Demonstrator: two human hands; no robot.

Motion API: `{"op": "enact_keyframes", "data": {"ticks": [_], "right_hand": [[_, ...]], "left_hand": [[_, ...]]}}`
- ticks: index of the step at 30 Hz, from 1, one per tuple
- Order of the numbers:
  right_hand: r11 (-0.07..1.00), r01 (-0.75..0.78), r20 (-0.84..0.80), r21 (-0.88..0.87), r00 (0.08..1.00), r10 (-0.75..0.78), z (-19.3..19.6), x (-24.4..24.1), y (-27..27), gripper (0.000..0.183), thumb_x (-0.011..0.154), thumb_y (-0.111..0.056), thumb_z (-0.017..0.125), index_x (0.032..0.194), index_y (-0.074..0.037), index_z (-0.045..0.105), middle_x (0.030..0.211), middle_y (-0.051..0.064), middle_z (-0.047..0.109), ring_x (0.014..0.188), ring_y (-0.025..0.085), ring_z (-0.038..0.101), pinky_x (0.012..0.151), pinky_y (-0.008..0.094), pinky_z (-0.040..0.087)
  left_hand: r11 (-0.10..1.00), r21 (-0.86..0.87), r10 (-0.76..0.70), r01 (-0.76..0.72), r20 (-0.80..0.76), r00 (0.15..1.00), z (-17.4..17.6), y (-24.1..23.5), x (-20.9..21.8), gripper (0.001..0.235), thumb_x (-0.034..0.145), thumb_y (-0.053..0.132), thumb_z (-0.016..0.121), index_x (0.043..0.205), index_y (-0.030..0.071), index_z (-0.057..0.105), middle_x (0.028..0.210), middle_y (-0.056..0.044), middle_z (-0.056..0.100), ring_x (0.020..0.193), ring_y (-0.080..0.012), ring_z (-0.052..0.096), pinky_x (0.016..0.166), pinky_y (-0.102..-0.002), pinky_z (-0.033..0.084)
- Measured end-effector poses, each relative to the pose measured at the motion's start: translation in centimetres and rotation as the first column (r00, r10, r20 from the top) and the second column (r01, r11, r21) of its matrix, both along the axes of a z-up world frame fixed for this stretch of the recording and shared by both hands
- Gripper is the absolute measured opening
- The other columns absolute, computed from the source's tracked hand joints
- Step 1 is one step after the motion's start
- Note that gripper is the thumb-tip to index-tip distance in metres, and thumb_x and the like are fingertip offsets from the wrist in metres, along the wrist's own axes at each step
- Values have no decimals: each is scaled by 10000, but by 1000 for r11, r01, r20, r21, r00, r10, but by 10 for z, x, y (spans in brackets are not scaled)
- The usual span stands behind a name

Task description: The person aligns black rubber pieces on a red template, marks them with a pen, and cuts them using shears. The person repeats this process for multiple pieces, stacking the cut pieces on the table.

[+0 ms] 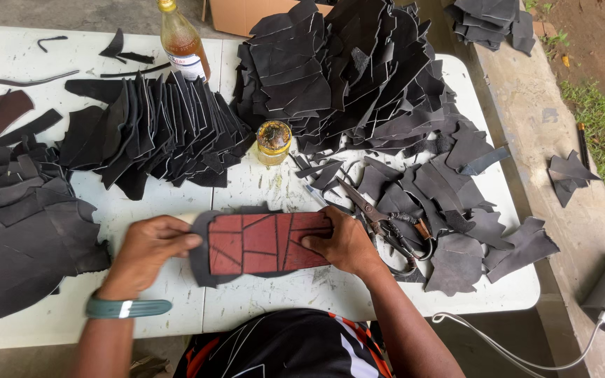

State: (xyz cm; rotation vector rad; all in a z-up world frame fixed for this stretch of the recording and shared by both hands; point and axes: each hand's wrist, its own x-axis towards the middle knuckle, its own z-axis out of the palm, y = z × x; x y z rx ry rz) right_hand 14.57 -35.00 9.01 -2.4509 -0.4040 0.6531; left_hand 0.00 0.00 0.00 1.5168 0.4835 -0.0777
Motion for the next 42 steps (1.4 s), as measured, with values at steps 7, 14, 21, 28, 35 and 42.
{"op": "enact_keyframes", "data": {"ticks": [7,14,21,28,35,42], "right_hand": [[998,-8,361,-62,932,30,21,-12,-3,845,694,-419,897,1383,-52,574,1237,179,654,994,325,697,818,416,553],[592,317,-395,741,919,3,23,-11,-19,848,796,-481,722,1503,-98,452,1281,147,663,939,217,740,718,330,620],[896,217,-213,388,967,-142,6,-15,6,611,812,-102,780,1380,-37,562,856,104,747,689,112,711,573,273,607],[879,313,-247,359,940,-234,-2,-16,9,512,825,-15,679,1330,-18,589,852,106,681,570,149,633,480,305,542],[804,402,-263,438,913,-313,-12,-9,5,505,821,4,610,1321,-31,554,972,104,646,547,123,526,422,287,436],[837,380,-267,394,919,-291,-6,-12,10,491,815,-25,668,1295,-29,567,980,109,670,602,119,575,430,290,484]], "left_hand": [[851,387,211,-356,369,905,120,21,-53,253,882,47,784,1111,-33,712,975,-151,752,827,-134,702,733,-278,589],[969,85,188,-233,363,913,113,-4,-22,236,830,26,788,1048,-8,705,923,-121,740,766,-141,699,661,-280,595],[850,526,-25,14,14,1000,60,-57,41,315,773,160,841,1021,-23,770,859,-149,800,729,-179,754,682,-306,594],[894,449,-15,6,17,1000,47,-53,41,343,766,171,837,1054,2,761,915,-170,798,822,-218,790,733,-329,609],[921,389,-55,-4,142,988,41,-55,42,285,843,128,736,1085,-21,761,938,-150,818,831,-182,794,741,-304,624],[958,288,-11,17,-20,1000,49,-53,41,343,893,113,645,1207,-11,707,936,-152,803,779,-189,777,687,-278,630]]}}
